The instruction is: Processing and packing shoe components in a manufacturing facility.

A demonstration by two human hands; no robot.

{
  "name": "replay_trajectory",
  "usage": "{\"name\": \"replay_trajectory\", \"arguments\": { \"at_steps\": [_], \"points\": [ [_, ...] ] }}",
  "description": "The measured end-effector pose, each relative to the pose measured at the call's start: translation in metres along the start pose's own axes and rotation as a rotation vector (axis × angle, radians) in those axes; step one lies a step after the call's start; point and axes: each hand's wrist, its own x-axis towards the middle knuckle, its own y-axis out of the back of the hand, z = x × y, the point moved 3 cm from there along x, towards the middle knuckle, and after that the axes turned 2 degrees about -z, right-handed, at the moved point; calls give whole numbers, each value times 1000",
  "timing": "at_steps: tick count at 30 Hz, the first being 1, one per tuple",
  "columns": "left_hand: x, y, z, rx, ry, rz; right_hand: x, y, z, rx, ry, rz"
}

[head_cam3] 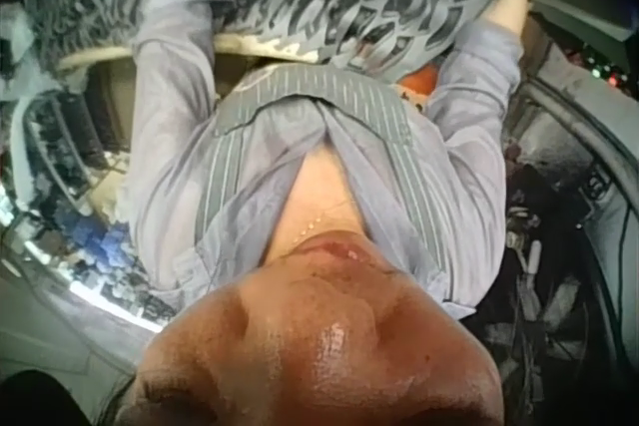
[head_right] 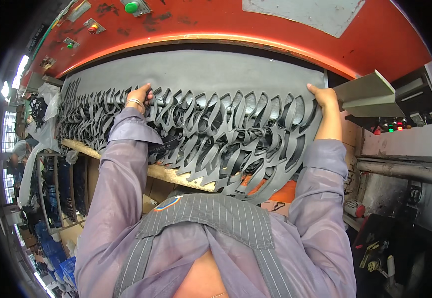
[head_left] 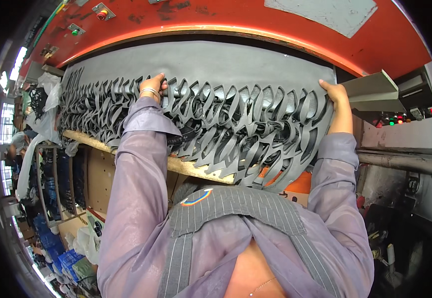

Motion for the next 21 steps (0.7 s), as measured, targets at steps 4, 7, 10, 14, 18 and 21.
{"name": "replay_trajectory", "arguments": {
  "at_steps": [4, 7, 10, 14, 18, 21],
  "points": [
    [1, -3, 2, 16, -7, 4, 4, -1, 4, -234, 36, 84],
    [-1, -2, 0, 19, -73, 5, 6, -2, 8, -234, 103, 66],
    [-6, 5, -2, 134, -78, 22, 2, 3, 4, -364, 107, 140],
    [-18, 19, 4, 150, -115, -157, -21, 7, -11, -523, 34, 117],
    [-37, 39, 14, 135, -202, -388, -71, 6, -41, -584, -43, 257],
    [-50, 52, 16, 253, -266, -428, -120, -18, -84, -729, 254, 506]
  ]
}}
